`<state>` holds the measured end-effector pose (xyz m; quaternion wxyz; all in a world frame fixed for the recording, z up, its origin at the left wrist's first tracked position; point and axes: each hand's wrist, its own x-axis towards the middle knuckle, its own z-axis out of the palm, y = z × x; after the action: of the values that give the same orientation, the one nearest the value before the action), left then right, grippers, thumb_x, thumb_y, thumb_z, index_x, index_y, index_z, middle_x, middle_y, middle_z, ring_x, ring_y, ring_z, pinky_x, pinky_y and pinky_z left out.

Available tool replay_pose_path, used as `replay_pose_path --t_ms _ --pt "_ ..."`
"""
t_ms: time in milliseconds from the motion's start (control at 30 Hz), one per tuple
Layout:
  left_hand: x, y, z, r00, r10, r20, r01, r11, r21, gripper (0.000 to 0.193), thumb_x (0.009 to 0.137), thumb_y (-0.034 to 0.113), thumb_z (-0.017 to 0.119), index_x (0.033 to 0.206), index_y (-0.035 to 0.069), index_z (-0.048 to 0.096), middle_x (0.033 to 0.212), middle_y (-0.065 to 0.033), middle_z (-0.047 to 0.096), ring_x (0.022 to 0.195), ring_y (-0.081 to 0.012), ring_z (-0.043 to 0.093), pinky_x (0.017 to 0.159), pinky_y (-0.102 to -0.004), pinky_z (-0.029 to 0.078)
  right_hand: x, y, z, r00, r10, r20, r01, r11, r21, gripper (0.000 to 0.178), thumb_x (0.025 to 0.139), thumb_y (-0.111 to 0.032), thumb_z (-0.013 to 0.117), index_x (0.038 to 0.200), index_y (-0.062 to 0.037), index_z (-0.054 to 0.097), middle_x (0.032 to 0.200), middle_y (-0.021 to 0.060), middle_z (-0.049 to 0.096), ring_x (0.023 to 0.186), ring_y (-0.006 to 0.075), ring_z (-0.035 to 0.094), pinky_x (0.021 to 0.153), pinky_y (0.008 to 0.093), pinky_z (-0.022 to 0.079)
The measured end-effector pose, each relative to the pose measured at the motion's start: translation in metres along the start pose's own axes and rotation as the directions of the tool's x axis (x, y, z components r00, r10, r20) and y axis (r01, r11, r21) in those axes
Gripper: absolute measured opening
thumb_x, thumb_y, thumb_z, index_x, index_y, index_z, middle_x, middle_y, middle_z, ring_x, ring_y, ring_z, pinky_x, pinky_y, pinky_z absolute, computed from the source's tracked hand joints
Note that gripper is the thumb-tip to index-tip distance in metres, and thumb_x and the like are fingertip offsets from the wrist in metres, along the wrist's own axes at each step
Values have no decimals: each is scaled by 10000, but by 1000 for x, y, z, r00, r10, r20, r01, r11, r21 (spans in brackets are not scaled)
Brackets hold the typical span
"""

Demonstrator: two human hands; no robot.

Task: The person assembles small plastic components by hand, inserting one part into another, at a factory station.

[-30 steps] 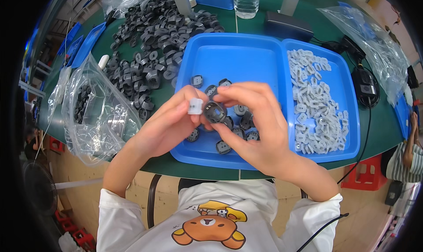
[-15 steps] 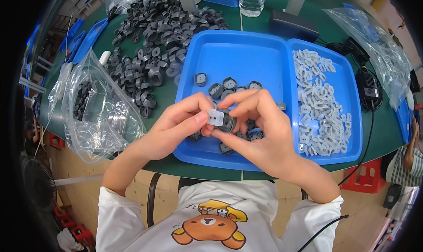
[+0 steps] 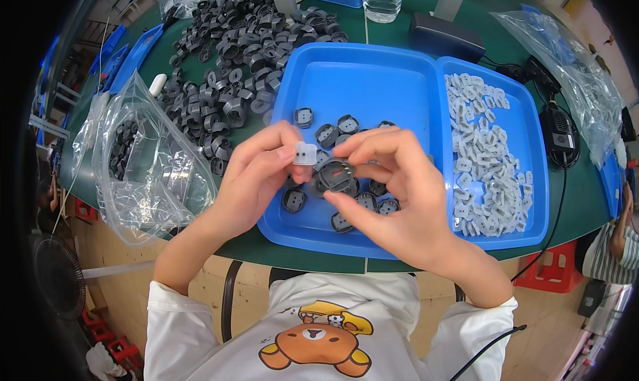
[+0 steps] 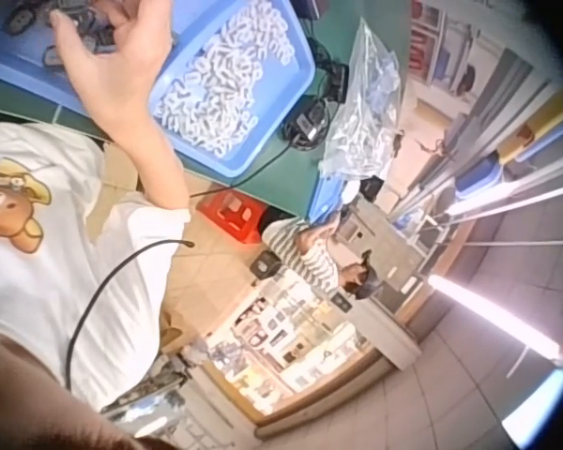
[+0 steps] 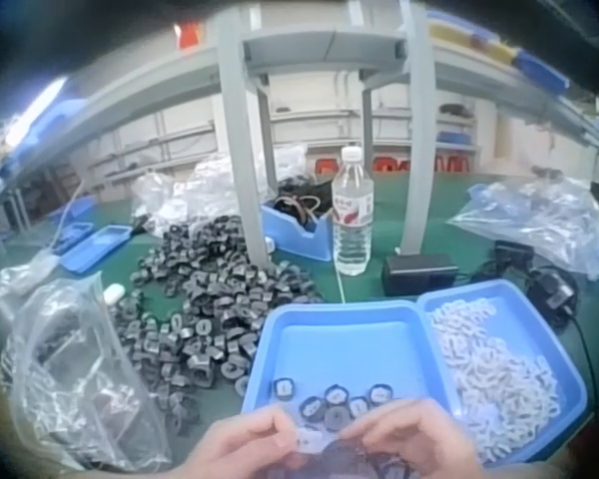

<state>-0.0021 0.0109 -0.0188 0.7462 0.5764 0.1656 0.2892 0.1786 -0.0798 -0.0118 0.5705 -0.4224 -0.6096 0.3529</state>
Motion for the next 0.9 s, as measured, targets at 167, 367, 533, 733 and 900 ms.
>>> replay_pose_path --t_ms 167,367,533,733,900 --pt "-5 7 9 998 26 -50 -15 978 206 138 916 129 524 837 16 533 775 -19 524 725 -97 498 667 -250 412 0 2 -3 997 -36 -70 28 992 -121 471 692 68 746 1086 8 496 1038 95 515 996 173 572 832 283 525" --pt "-4 11 11 991 125 51 -132 817 562 155 912 109 533 832 -23 547 793 -61 541 721 -123 522 619 -257 403 0 3 -1 988 -115 -105 78 949 -306 501 657 39 781 1091 -12 535 985 70 540 882 142 586 726 254 516" --pt "-1 8 9 948 285 144 -309 704 639 142 889 102 556 810 -15 558 745 -89 531 656 -188 518 593 -274 397 0 4 0 985 -132 -113 78 917 -392 497 643 32 785 1077 -15 548 934 81 576 832 150 615 685 249 522" --pt "0 8 11 960 239 147 -272 666 694 119 881 81 569 806 -11 559 737 -93 524 650 -202 516 584 -283 393 0 6 -1 984 -160 -83 116 917 -382 494 646 39 779 1078 -12 544 957 94 585 839 164 622 686 258 527" --pt "-1 4 11 970 212 121 -234 671 703 123 875 90 584 803 -9 565 736 -93 525 640 -193 520 579 -284 396 1 9 1 973 -227 -48 189 894 -407 495 642 45 776 1073 0 537 959 107 587 833 186 628 687 263 539"
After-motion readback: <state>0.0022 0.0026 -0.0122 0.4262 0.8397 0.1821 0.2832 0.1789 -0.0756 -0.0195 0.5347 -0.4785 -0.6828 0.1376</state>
